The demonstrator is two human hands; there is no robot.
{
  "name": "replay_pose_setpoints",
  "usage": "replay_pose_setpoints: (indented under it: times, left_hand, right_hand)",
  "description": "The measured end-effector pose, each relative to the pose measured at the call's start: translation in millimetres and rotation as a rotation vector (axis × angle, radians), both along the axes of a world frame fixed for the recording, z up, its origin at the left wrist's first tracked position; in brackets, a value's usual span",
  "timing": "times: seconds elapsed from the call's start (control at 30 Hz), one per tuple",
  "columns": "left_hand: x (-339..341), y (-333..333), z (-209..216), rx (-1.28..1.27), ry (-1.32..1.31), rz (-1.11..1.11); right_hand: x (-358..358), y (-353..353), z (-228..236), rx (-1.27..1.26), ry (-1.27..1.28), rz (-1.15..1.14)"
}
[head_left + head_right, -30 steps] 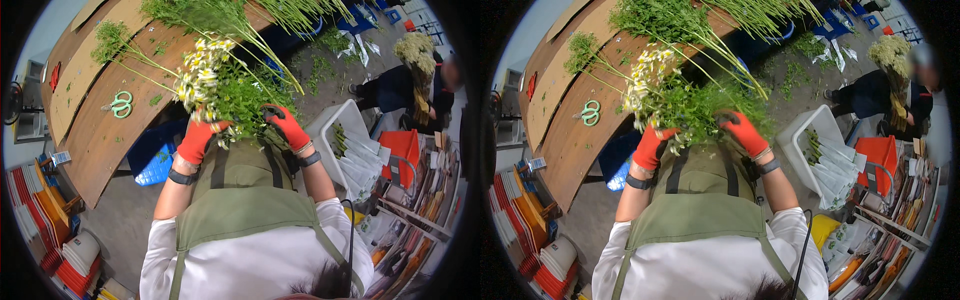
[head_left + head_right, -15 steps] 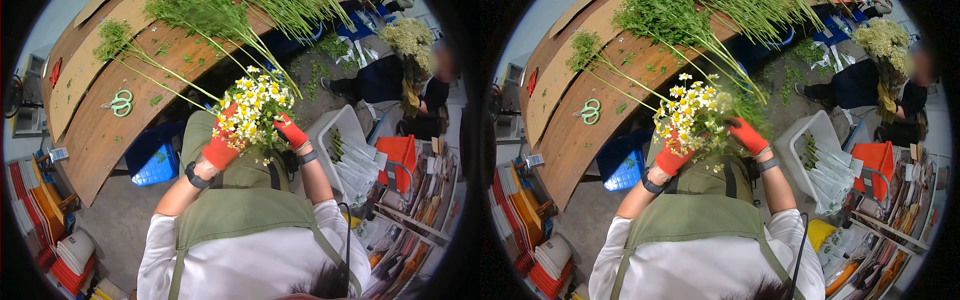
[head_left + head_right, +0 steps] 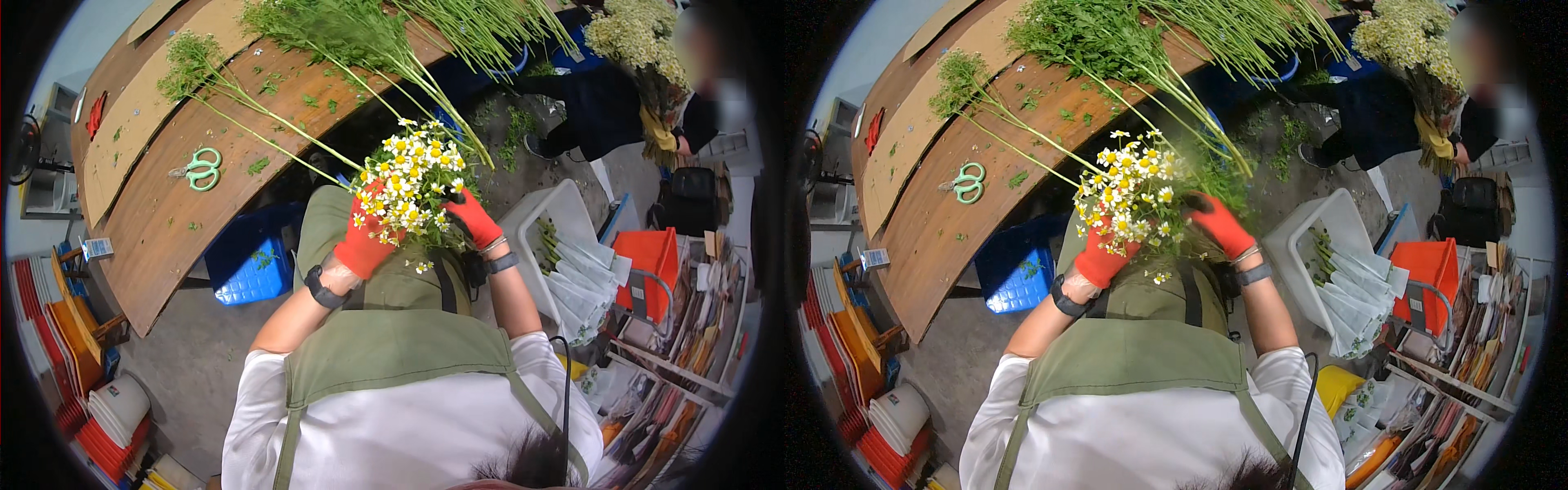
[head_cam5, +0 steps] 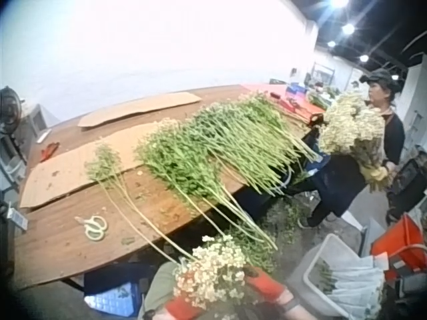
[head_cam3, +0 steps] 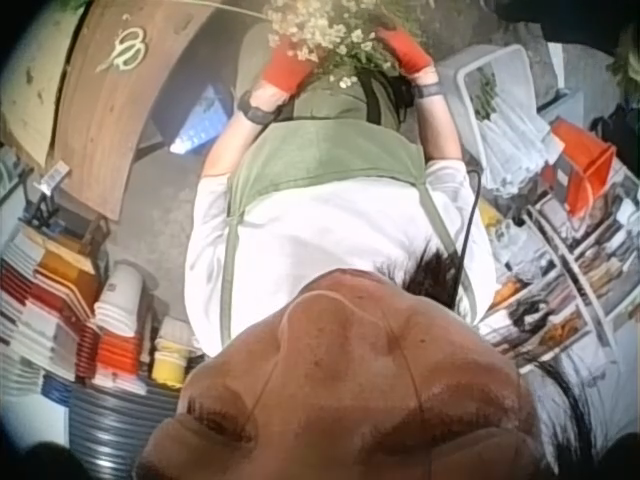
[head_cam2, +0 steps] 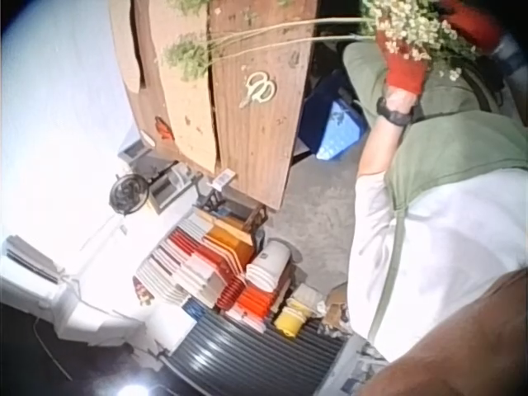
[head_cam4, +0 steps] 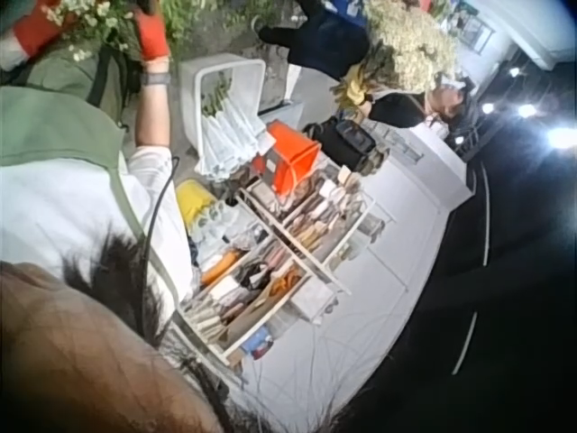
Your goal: Clean and sort feverfew (white chamomile-like) flowers by removing lower leaves and grouping stems.
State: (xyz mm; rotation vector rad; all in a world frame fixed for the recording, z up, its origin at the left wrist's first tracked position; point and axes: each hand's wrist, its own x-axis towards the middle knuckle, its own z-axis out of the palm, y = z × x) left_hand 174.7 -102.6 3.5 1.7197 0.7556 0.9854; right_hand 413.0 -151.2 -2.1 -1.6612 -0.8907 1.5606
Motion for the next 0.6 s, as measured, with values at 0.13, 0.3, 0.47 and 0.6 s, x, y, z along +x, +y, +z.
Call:
replay_pose_setpoints:
  times: [0.13,0.3,0.47,0.6]
  left_hand:
    - [-3.3,4.8,11.4,0.394,0.155,0.025]
    - [5.6,10.0,20.9,0.601,0.145,0.21]
    - [11.1,10.6,38.8,0.192,0.038,0.145]
    - [8.4,15.3,36.7,0.478,0.179,0.15]
  right_hand:
    - [12.7,-11.1,-9.7,0.201,0.237,-0.114]
    - [4.2,1.8,78.8,0.7,0.145,-0.319]
    - [-42.6,14.9,215.6,1.094,-0.516,0.086]
    - [-77.4,18.7,230.1,1.078,-1.023,0.196]
